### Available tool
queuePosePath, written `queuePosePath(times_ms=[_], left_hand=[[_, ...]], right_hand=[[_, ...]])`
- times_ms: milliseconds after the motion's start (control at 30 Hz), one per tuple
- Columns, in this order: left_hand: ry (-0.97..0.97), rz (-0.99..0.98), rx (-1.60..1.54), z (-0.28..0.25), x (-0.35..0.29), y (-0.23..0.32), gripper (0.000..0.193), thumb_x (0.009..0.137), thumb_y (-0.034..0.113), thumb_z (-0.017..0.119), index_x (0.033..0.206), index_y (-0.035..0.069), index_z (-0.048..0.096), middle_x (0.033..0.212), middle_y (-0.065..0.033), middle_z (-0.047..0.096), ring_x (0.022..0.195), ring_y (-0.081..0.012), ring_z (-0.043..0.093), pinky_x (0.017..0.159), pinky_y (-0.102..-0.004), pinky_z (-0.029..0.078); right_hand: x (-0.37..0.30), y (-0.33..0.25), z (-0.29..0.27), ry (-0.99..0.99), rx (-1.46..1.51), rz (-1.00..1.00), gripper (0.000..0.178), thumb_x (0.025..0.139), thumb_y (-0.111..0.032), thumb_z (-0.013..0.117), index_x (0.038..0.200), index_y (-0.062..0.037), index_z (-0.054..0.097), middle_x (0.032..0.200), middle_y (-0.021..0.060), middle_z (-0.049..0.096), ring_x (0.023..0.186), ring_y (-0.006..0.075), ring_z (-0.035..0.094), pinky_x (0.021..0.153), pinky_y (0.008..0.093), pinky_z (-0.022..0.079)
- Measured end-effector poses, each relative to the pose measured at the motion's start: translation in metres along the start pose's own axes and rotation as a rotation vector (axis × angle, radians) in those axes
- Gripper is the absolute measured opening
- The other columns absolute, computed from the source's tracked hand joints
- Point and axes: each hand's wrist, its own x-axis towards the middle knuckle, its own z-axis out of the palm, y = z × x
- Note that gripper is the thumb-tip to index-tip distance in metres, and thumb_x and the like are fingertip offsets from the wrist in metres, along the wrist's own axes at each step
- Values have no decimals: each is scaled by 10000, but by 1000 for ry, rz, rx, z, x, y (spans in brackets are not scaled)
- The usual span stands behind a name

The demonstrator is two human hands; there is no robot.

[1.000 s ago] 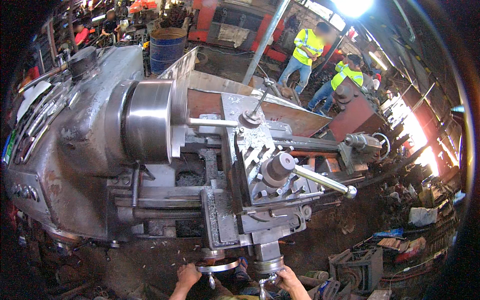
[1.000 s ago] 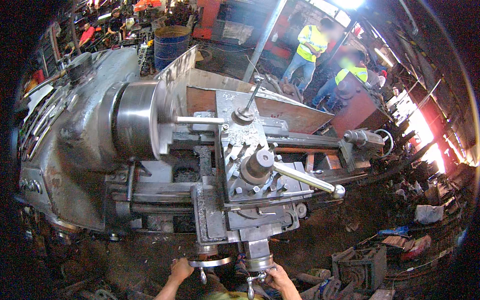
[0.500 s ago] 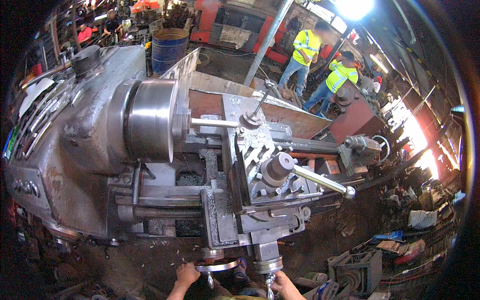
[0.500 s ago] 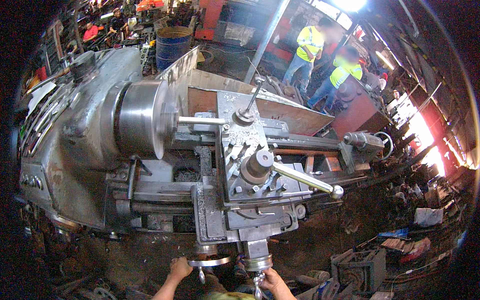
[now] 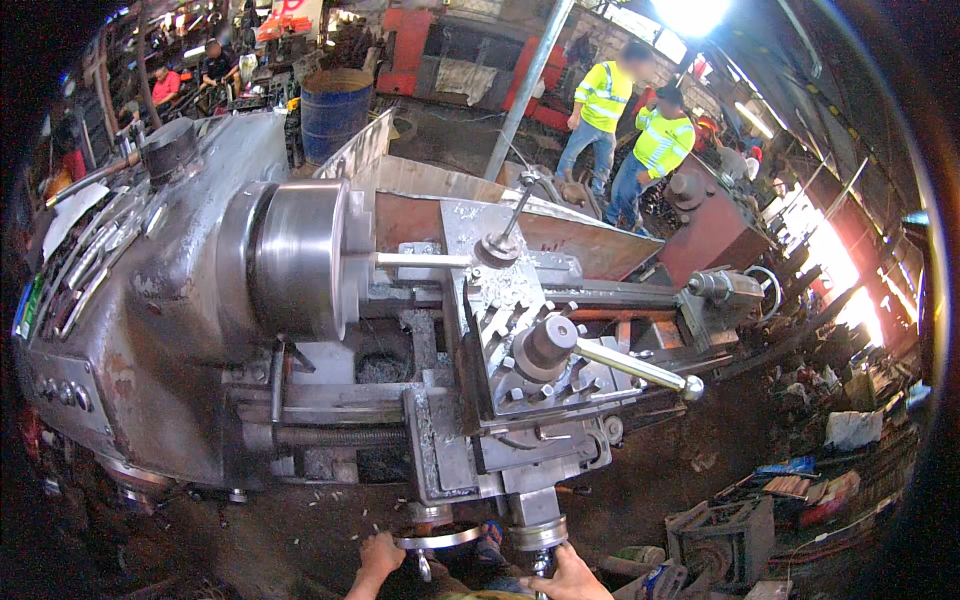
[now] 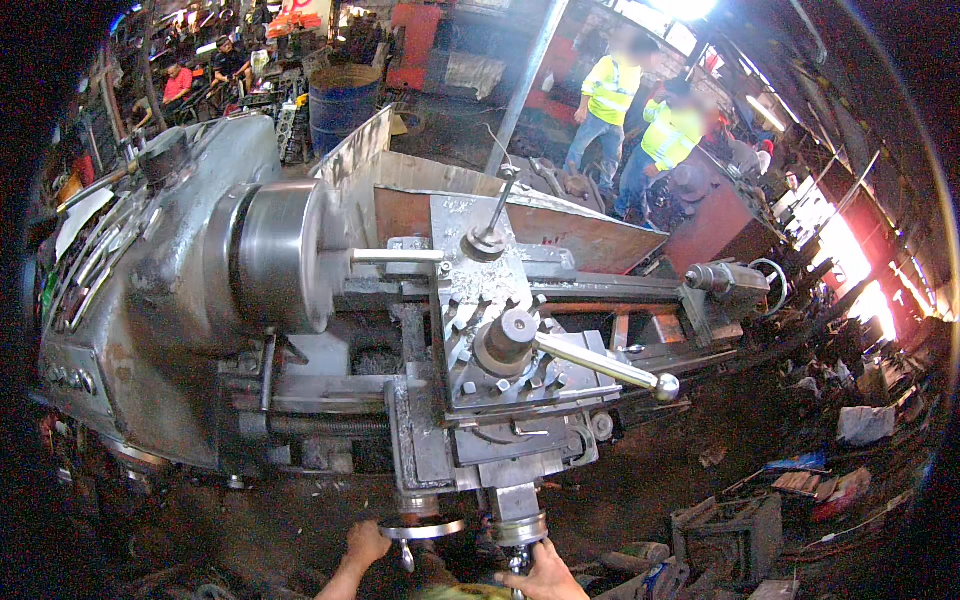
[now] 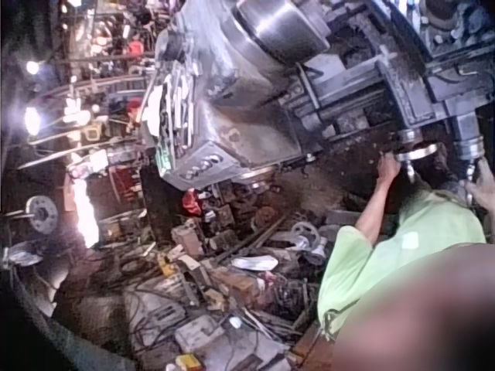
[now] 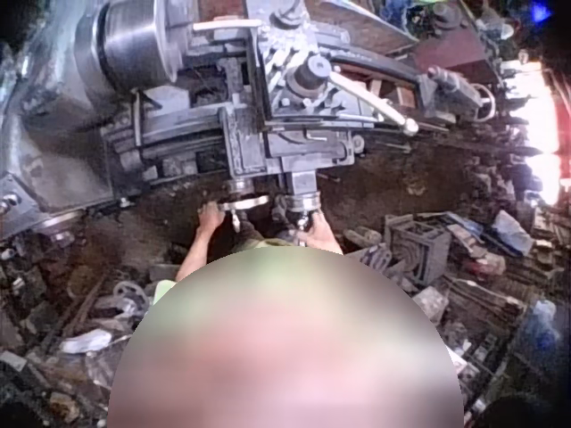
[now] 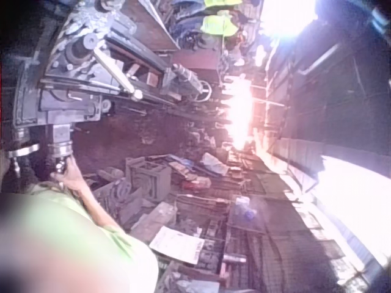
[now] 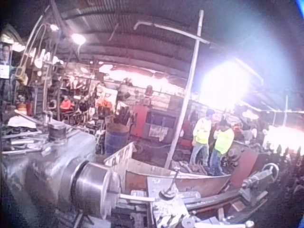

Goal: The person operates a metal lathe, adjusting the tool post and carriage while a cylindrical workpiece rotates. They repeatedly measure the workpiece with a vernier caliper, make small adjustments to the tool position, and continue machining. Two other workers in high-visibility vests are visible in the background.

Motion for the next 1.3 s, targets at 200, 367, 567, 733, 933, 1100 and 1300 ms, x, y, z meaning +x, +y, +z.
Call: queuePosePath(times_ms=[200, 367, 567, 733, 933, 1100, 1300], left_hand=[[33, -11, 12, 6, 2, -1, 287, 717, 211, 654, 894, -9, 707, 966, -279, 679, 956, -433, 658, 877, -499, 522], [4, 19, 1, 4, 3, -2, 361, 737, 246, 648, 970, -26, 694, 1013, -279, 668, 1032, -433, 629, 912, -505, 501], [-18, -63, -54, 3, 3, -1, 409, 781, 284, 638, 1093, 21, 667, 1111, -262, 647, 1088, -441, 594, 969, -510, 466], [-120, -83, -70, 0, 5, 0, 430, 811, 296, 622, 1155, 39, 646, 1191, -257, 612, 1165, -431, 546, 1019, -491, 434], [-48, -123, -80, 9, 8, -4, 463, 802, 300, 632, 1145, -10, 633, 1229, -271, 593, 1181, -424, 548, 1012, -483, 442], [-87, -137, -163, 14, 12, -9, 448, 824, 301, 590, 1191, 46, 625, 1224, -243, 607, 1183, -422, 543, 1022, -494, 434], [-111, -123, -114, 21, 19, -15, 446, 824, 281, 565, 1206, 57, 621, 1224, -245, 608, 1206, -423, 528, 1038, -481, 428]], right_hand=[[9, -30, -6, -39, 2, 75, 735, 705, -317, 808, 1290, -13, 484, 1060, 177, 597, 832, 276, 609, 752, 393, 509], [7, -31, -5, -41, 156, 120, 734, 708, -275, 814, 1308, -29, 469, 1007, 155, 609, 845, 246, 609, 760, 386, 512], [8, -35, -11, -93, 310, 218, 741, 691, -284, 826, 1290, -19, 481, 1033, 179, 621, 894, 287, 624, 796, 400, 516], [7, -45, -14, -58, 242, 200, 734, 671, -302, 831, 1256, 1, 510, 1067, 222, 630, 954, 344, 629, 828, 426, 512], [9, -44, -14, -72, 140, 156, 665, 684, -264, 799, 1234, -4, 529, 997, 190, 635, 869, 302, 627, 782, 403, 516], [11, -35, -12, -66, 28, 79, 617, 683, -216, 774, 1214, -6, 541, 954, 167, 637, 815, 268, 619, 738, 389, 515], [10, -31, -12, -63, 96, 91, 544, 691, -156, 758, 1173, -1, 558, 851, 130, 648, 712, 221, 609, 676, 361, 517]])
